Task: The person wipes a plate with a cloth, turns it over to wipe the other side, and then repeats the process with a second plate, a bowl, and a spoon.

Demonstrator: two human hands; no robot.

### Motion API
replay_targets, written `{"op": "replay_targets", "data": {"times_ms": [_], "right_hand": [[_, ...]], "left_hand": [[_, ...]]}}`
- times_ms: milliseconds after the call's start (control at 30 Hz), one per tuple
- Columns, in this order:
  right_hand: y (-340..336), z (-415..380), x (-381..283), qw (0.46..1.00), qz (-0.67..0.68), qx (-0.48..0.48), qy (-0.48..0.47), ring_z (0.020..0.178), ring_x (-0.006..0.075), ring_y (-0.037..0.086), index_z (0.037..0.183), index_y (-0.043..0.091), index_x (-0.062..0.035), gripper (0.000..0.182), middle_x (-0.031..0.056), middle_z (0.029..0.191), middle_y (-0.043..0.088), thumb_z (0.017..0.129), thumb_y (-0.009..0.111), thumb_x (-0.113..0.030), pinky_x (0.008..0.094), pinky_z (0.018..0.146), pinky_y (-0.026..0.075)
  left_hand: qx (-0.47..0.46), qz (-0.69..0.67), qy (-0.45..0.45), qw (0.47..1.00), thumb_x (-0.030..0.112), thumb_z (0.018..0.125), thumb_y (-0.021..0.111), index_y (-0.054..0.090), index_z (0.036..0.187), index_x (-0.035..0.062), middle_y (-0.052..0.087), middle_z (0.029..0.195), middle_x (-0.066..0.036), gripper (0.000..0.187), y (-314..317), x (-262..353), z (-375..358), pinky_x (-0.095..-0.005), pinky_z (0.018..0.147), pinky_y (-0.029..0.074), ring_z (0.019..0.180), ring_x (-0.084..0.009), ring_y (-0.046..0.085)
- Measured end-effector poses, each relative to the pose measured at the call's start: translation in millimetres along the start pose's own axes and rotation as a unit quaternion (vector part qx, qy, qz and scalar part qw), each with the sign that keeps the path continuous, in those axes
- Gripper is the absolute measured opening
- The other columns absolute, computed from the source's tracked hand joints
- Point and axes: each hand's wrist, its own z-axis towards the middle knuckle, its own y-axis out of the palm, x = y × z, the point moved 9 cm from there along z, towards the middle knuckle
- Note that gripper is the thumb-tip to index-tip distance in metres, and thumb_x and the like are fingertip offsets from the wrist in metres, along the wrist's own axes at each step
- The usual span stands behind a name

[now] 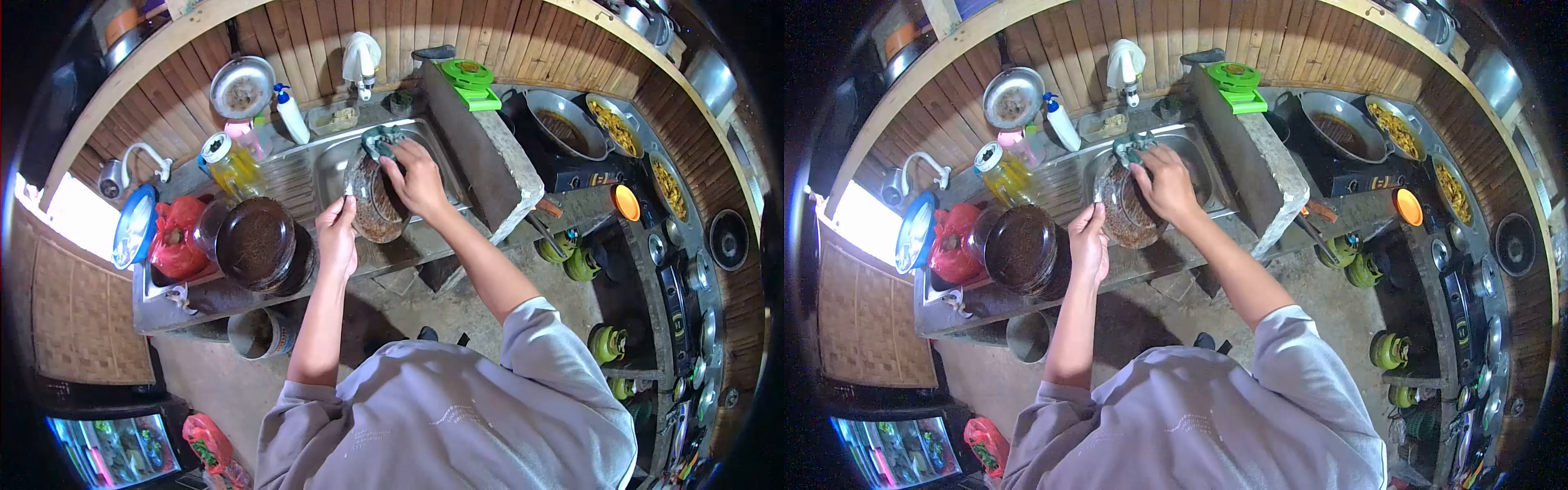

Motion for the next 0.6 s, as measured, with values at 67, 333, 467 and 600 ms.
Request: {"op": "replay_targets", "data": {"times_ms": [67, 333, 467, 600], "right_hand": [[-3, -10, -33, 0.994, -0.019, 0.007, -0.103, 0.125, 0.0437, 0.057, 0.116, 0.073, -0.0061, 0.03, 0.0187, 0.116, 0.068, 0.089, 0.071, -0.018, 0.0502, 0.113, 0.043], [21, -102, -43, 0.944, -0.083, -0.104, -0.301, 0.144, 0.0412, 0.041, 0.122, 0.071, -0.0108, 0.04, 0.011, 0.143, 0.056, 0.083, 0.076, -0.016, 0.0531, 0.119, 0.039], [7, -96, 4, 0.974, -0.057, -0.076, -0.204, 0.143, 0.0421, 0.043, 0.131, 0.067, -0.0108, 0.045, 0.014, 0.143, 0.057, 0.088, 0.074, -0.017, 0.0508, 0.118, 0.04], [-17, -57, 36, 0.997, 0.021, 0.032, -0.073, 0.13, 0.0456, 0.055, 0.136, 0.064, -0.0062, 0.043, 0.0221, 0.126, 0.065, 0.095, 0.069, -0.017, 0.0507, 0.113, 0.042]], "left_hand": [[0.026, -0.069, 0.016, 0.997, 0.02, 0.103, 0.066, 0.072, 0.11, 0.003, 0.06, 0.083, 0.008, 0.019, -7, -14, 15, -0.0222, 0.045, 0.022, 0.054, 0.0003, 0.031], [0.073, -0.213, 0.012, 0.974, 0.014, 0.1, 0.067, 0.069, 0.112, 0.0012, 0.07, 0.103, -0.003, 0.017, -35, -29, 31, -0.0299, 0.083, 0.053, 0.094, -0.0136, 0.067], [0.082, -0.196, 0.013, 0.977, 0.016, 0.098, 0.071, 0.069, 0.11, 0.0028, 0.068, 0.104, 0.0, 0.018, -36, -15, 26, -0.0309, 0.091, 0.049, 0.099, -0.0107, 0.063], [0.081, -0.112, 0.012, 0.99, 0.019, 0.097, 0.074, 0.07, 0.112, 0.0029, 0.066, 0.104, 0.001, 0.022, -47, -21, 30, -0.0334, 0.095, 0.043, 0.101, -0.0098, 0.057]]}}
